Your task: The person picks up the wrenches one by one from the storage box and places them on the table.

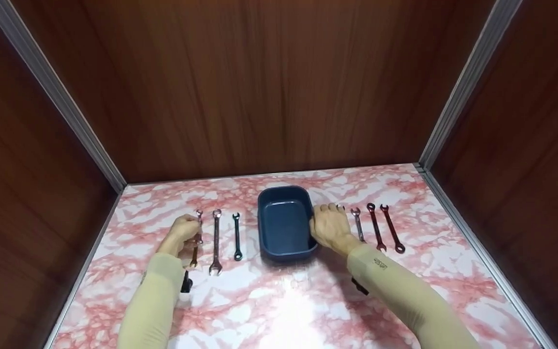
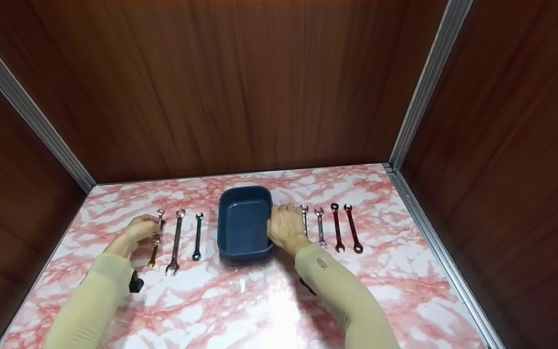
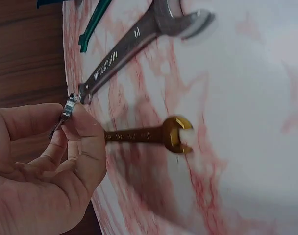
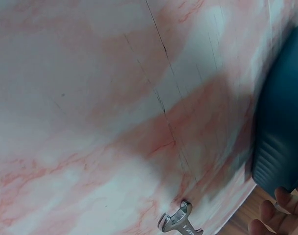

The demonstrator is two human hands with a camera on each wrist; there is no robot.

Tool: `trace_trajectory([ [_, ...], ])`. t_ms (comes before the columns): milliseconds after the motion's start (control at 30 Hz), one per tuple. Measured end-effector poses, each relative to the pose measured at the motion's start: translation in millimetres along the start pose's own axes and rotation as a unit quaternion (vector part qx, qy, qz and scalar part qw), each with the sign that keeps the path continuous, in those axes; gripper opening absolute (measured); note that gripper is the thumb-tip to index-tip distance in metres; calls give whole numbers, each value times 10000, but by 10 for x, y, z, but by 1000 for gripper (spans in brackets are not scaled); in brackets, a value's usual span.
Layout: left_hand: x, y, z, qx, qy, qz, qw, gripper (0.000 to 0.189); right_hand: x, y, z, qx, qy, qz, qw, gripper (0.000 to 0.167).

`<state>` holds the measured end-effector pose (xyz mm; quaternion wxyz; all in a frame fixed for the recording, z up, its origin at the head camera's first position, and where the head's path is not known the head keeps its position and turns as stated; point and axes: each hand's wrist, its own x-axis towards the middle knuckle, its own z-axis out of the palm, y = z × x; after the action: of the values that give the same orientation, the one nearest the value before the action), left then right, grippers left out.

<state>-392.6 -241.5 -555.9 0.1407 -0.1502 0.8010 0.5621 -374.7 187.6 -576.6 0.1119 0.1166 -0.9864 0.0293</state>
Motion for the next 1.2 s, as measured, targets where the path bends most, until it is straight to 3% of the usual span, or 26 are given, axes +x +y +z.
trace_trajectory([
  [233,-53,-93,-177,179,3,-81,9998,48,6,5,1,-54,-8,-37,10000,35],
  [467,-66,-216,-289,291,-57,-414,9987,53,-1,0,8,-14,149,-62,9999,33],
  [700,-50,-296,-318,506,78,-203,9985,51,-7,2,14,28,254,-57,9997,32],
  [933,-42,-338,-299,874,175,-191,9958,50,1,2,12,26,177,-11,9998,32],
  [1200,-25,-346,-299,1788,575,22,9822,35,6,9,6,-22,35,-59,10000,34],
])
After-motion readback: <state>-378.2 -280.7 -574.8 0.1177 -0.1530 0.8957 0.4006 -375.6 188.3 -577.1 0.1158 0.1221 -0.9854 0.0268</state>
